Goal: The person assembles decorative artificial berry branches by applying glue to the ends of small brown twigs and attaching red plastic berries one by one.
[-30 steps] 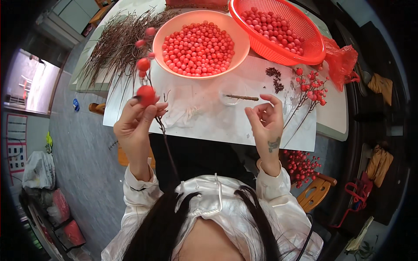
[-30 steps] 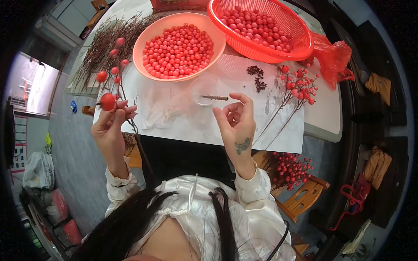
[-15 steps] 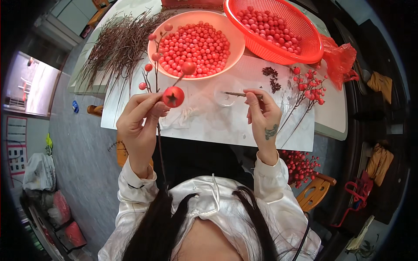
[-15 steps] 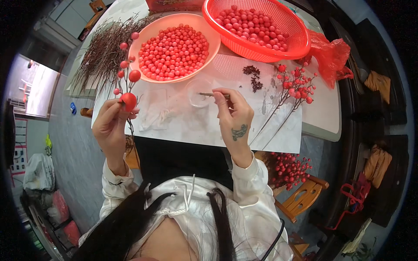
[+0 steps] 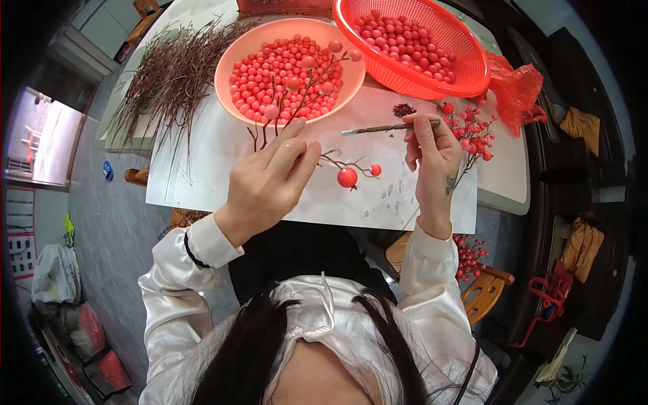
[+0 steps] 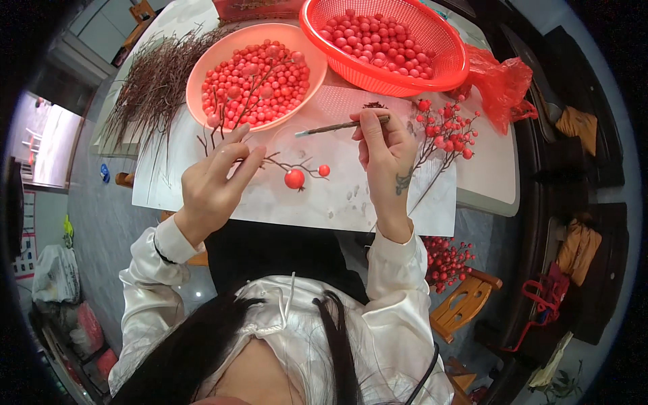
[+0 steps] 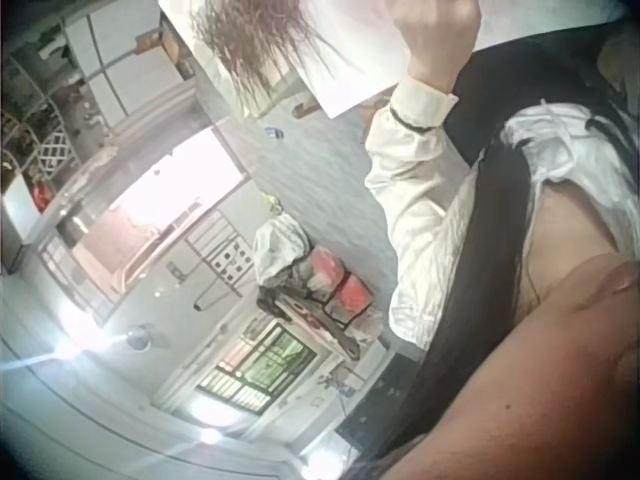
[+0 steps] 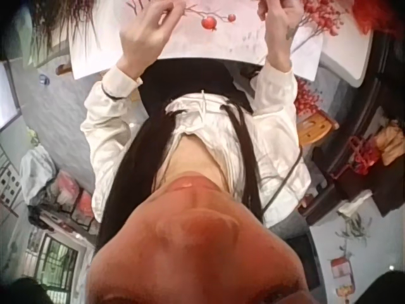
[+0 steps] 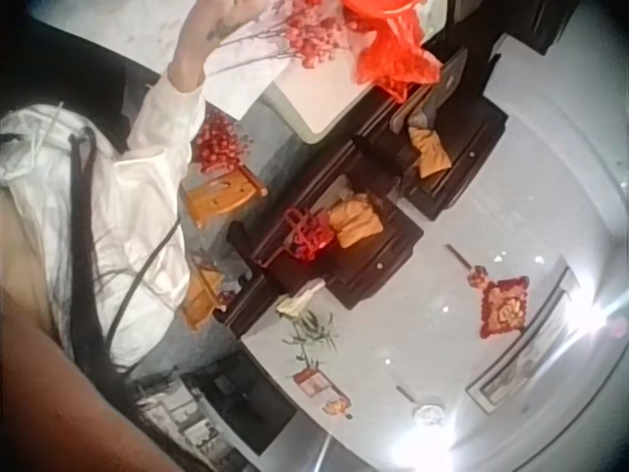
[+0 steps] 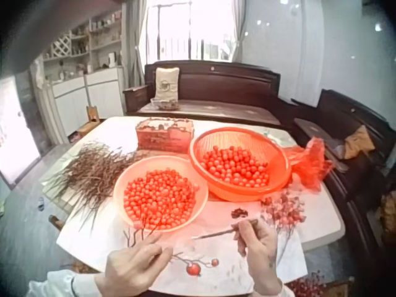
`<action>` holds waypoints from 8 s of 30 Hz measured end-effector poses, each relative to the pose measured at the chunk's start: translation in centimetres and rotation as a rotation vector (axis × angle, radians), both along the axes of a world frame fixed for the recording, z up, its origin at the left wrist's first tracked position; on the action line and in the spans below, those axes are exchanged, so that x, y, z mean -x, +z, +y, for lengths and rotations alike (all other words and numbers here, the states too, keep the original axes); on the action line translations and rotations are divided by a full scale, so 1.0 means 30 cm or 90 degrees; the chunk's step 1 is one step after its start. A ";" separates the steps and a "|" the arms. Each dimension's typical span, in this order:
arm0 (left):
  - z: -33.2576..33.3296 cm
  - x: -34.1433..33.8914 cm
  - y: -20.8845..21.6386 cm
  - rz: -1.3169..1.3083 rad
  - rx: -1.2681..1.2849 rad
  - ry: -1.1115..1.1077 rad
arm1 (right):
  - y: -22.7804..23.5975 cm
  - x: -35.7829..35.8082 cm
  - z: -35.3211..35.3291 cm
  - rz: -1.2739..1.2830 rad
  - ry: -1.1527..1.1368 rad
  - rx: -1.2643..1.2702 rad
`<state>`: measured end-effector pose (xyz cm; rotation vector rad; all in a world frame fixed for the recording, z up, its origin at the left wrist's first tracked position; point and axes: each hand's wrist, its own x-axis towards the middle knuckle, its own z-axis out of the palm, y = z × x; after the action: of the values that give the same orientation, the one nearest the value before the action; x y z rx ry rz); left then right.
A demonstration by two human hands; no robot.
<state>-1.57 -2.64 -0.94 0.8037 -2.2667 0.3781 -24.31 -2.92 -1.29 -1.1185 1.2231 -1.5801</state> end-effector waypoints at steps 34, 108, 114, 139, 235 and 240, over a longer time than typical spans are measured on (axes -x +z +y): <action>-0.091 0.017 -0.100 -0.035 -0.002 0.024 | -0.009 -0.004 -0.013 -0.070 0.024 -0.005; 0.038 -0.114 0.122 0.726 -0.378 0.114 | -0.055 -0.229 -0.507 0.930 0.272 0.211; 0.031 -0.107 0.114 0.730 -0.406 0.126 | 0.033 -0.205 -0.456 0.736 0.301 0.148; 0.014 -0.021 0.102 0.679 -0.403 0.116 | 0.090 -0.277 -0.091 -0.235 0.439 0.007; -0.042 0.138 -0.032 0.418 -0.309 0.086 | -0.071 -0.078 0.106 -0.043 -0.158 0.150; -0.047 0.147 -0.036 0.394 -0.289 0.096 | -0.072 -0.095 0.101 -0.052 -0.139 0.156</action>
<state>-5.97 -4.05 -2.01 1.1368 -1.7200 -0.3060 -21.46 0.12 -3.44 -1.0873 1.1508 -1.9649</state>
